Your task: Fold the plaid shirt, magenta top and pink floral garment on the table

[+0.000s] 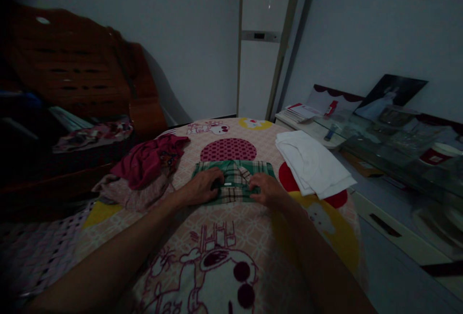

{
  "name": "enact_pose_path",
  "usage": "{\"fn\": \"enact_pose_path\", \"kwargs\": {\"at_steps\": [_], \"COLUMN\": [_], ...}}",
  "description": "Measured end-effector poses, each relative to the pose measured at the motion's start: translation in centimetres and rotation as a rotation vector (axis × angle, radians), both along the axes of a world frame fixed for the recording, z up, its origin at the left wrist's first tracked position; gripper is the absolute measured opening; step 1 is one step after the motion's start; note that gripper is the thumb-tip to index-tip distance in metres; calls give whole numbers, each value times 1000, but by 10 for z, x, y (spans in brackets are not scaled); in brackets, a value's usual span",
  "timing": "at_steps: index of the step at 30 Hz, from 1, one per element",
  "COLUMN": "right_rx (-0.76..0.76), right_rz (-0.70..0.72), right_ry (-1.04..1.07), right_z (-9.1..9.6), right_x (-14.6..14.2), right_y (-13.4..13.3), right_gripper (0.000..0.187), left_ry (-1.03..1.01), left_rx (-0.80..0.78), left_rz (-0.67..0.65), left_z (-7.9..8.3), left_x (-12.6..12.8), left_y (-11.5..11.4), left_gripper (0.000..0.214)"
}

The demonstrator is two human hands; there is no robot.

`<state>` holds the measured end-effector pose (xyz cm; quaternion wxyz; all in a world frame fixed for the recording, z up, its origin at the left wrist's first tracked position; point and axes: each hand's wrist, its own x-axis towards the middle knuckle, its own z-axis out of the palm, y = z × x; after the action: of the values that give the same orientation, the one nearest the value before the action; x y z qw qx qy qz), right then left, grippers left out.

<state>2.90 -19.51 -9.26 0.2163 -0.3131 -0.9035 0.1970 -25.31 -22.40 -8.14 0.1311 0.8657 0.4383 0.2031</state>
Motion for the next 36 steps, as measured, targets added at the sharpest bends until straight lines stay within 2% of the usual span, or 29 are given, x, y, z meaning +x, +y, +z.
{"fn": "enact_pose_path", "kwargs": {"at_steps": [3, 9, 13, 18, 21, 26, 30, 33, 36], "right_rx": [-11, -81, -91, -97, -91, -47, -78, -154, -158], "right_rz": [7, -8, -24, -20, 3, 11, -12, -36, -223], "right_ry": [-2, 63, 81, 103, 106, 10, -3, 124, 306], "right_z": [0, 3, 3, 2, 3, 9, 15, 15, 12], "right_x": [2, 4, 4, 7, 8, 5, 3, 4, 8], "right_y": [1, 2, 1, 2, 2, -6, -11, -8, -2], "right_gripper": [3, 4, 7, 9, 9, 10, 12, 10, 20], "left_ry": [-41, -160, -279, -478, -460, -232, -250, -370, -361], "left_rx": [-19, -67, -125, -273, -304, -267, -137, -14, 15], "left_rz": [12, -35, -50, -81, -145, -257, -172, -109, -127], "left_z": [-1, -2, -4, -7, -6, 0, 3, 1, -5], "left_x": [-3, -10, -11, -12, -11, -8, -3, 5, 12], "left_y": [1, 4, 6, 11, 11, 5, 1, 1, 3], "left_gripper": [20, 6, 8, 15, 15, 9, 9, 16, 27]}}
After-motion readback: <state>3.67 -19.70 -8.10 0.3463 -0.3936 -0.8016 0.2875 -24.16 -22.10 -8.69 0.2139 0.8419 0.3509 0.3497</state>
